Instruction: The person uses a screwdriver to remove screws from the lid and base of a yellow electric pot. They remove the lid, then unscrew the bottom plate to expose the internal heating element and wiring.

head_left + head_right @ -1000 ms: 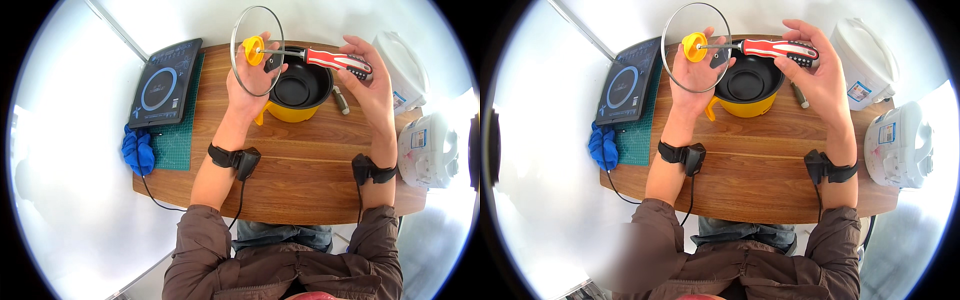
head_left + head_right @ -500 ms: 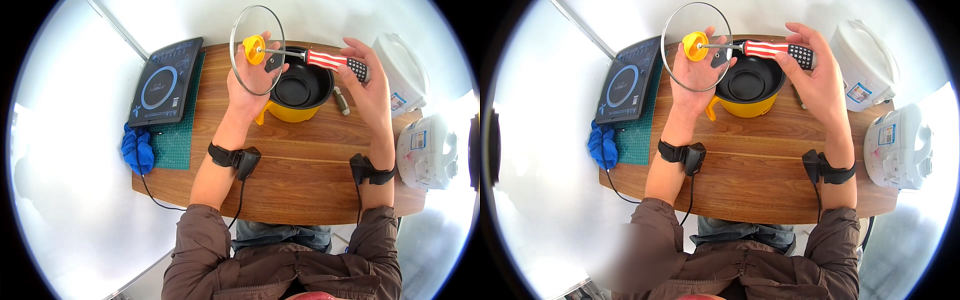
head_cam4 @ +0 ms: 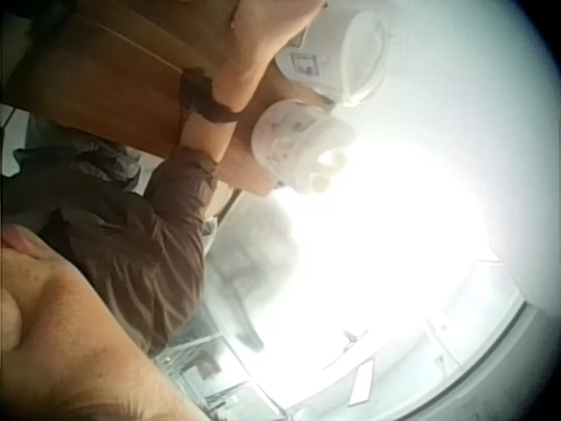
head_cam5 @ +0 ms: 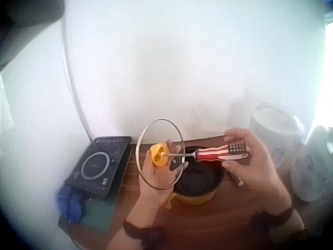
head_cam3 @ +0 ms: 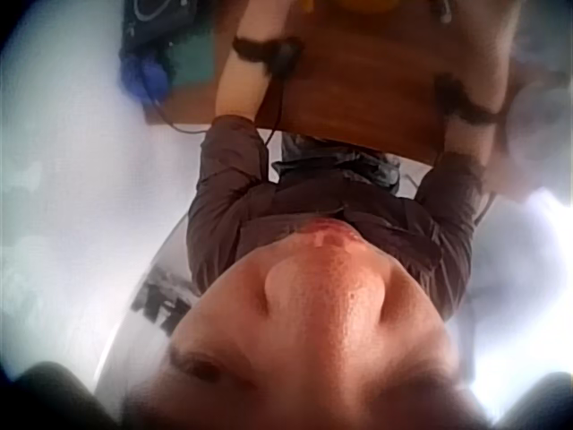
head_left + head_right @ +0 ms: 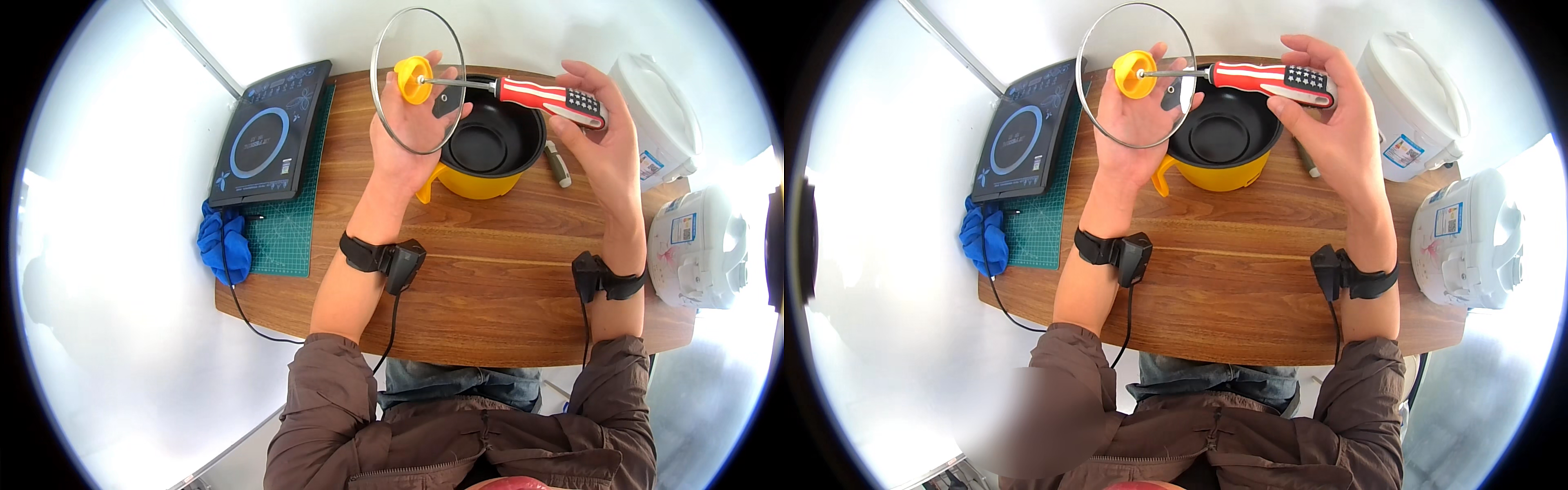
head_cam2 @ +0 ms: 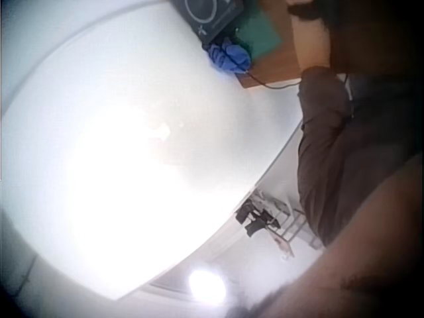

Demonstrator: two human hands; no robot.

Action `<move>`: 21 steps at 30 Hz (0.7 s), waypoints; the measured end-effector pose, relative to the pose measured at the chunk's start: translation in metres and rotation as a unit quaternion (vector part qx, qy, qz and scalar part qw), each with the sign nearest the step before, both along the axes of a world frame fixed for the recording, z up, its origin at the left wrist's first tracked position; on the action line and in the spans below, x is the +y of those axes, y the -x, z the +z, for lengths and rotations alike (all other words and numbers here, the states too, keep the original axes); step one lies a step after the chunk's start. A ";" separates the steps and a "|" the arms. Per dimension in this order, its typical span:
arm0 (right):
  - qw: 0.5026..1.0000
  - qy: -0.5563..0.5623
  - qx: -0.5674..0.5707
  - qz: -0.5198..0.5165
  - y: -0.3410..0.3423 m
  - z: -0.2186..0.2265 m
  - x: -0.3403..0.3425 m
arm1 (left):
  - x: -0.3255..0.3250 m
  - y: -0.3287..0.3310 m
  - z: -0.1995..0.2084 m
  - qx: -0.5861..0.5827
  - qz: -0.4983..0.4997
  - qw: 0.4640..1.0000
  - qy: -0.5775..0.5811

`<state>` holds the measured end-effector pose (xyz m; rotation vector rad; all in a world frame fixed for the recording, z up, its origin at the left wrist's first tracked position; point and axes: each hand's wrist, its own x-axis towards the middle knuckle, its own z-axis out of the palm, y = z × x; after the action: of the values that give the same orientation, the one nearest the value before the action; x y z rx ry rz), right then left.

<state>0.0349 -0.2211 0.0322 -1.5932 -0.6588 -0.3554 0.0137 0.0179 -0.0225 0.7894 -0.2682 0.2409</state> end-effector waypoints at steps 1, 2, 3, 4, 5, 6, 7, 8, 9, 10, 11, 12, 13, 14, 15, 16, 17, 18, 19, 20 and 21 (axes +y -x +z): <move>0.999 0.015 0.039 0.009 0.002 0.002 -0.001 | 0.001 0.000 0.000 0.000 0.001 1.000 0.000; 0.996 0.030 0.077 0.017 0.005 0.006 -0.002 | 0.002 0.000 0.000 0.000 0.002 1.000 0.000; 0.992 0.045 0.115 0.026 0.006 0.009 -0.003 | 0.002 0.000 0.000 0.002 -0.001 1.000 0.008; 0.989 0.059 0.134 0.021 0.005 0.009 -0.005 | 0.002 0.000 0.000 0.005 -0.003 1.000 0.016; 0.985 0.073 0.153 0.017 0.003 0.009 -0.008 | 0.002 0.000 0.000 0.007 -0.005 1.000 0.024; 0.981 0.087 0.172 0.013 0.002 0.009 -0.009 | 0.003 -0.001 0.000 0.009 -0.012 0.999 0.032; 0.987 0.075 0.143 0.013 0.002 0.009 -0.008 | 0.005 -0.002 -0.002 0.011 -0.019 0.999 0.040; 0.991 0.062 0.114 0.014 0.004 0.007 -0.005 | 0.006 -0.002 -0.002 0.013 -0.026 0.998 0.048; 0.995 0.049 0.085 0.013 0.004 0.005 -0.003 | 0.005 -0.002 -0.001 0.019 -0.035 0.998 0.050; 0.997 0.044 0.066 0.008 0.003 0.002 -0.003 | 0.005 -0.001 0.002 0.025 -0.044 0.997 0.052; 0.998 0.039 0.048 0.003 0.002 0.000 -0.003 | 0.005 0.000 0.003 0.032 -0.054 0.997 0.054; 0.999 0.034 0.029 0.000 0.002 -0.002 -0.002 | 0.006 -0.001 0.002 0.033 -0.055 0.996 0.057; 0.999 0.036 0.032 0.001 0.002 -0.001 -0.001 | 0.008 -0.002 0.001 0.035 -0.057 0.996 0.060; 0.999 0.038 0.035 0.003 0.004 0.000 0.000 | 0.009 -0.002 0.000 0.036 -0.058 0.996 0.063; 0.998 0.041 0.038 0.002 0.005 0.001 0.000 | 0.007 -0.002 0.000 0.036 -0.054 0.996 0.065; 0.999 0.038 0.034 0.004 0.007 0.002 0.000 | 0.006 -0.002 0.001 0.035 -0.049 0.996 0.068; 0.999 0.035 0.030 0.006 0.009 0.004 0.001 | 0.005 -0.001 0.002 0.035 -0.044 0.996 0.070; 0.999 0.031 0.027 0.008 0.009 0.004 0.001 | 0.005 -0.002 0.001 0.037 -0.046 0.996 0.070; 0.999 0.034 0.017 0.012 0.009 0.004 0.001 | 0.005 -0.002 0.001 0.038 -0.048 0.996 0.070; 0.999 0.038 0.007 0.015 0.007 0.002 0.000 | 0.006 -0.003 0.001 0.040 -0.049 0.995 0.071; 0.999 0.041 -0.004 0.018 0.006 0.002 -0.001 | 0.007 -0.003 0.000 0.040 -0.050 0.995 0.070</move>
<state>0.0291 -0.2222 0.0340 -1.6562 -0.7152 -0.3102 0.0166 0.0247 -0.0220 0.6431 -0.2122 0.1319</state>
